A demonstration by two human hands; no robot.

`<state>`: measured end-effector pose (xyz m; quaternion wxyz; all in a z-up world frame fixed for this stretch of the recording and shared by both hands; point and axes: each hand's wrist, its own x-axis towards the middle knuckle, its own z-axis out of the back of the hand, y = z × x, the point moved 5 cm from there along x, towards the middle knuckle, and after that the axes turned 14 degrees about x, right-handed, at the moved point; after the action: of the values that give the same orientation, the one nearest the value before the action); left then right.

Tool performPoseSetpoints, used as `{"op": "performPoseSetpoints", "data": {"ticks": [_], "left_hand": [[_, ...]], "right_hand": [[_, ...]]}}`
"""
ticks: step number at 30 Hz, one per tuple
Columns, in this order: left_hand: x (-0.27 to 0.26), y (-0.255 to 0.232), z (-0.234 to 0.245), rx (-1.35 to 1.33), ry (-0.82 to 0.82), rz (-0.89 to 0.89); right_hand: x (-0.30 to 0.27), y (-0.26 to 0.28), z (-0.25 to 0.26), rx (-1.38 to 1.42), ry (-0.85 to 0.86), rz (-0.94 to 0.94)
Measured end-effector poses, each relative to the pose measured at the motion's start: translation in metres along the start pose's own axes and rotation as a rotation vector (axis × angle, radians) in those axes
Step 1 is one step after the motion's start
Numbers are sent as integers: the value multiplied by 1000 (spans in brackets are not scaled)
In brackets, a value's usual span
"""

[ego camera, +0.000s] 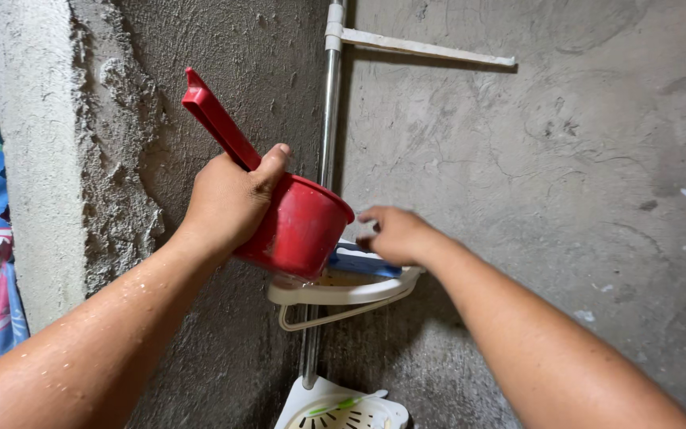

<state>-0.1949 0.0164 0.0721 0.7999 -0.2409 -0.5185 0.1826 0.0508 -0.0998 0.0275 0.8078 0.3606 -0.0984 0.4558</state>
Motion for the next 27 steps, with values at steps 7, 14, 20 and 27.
{"op": "performPoseSetpoints", "data": {"ticks": [7, 14, 20, 27], "left_hand": [[4, -6, -6, 150, 51, -8], [17, -9, -14, 202, 87, -6], [25, -6, -27, 226, 97, 11], [29, -12, -36, 194, 167, -8]], "right_hand": [[0, -20, -30, 123, 144, 170], [21, -41, -35, -31, -21, -151], [38, -16, -72, -106, 223, 263], [23, -53, -30, -40, 86, -115]]}}
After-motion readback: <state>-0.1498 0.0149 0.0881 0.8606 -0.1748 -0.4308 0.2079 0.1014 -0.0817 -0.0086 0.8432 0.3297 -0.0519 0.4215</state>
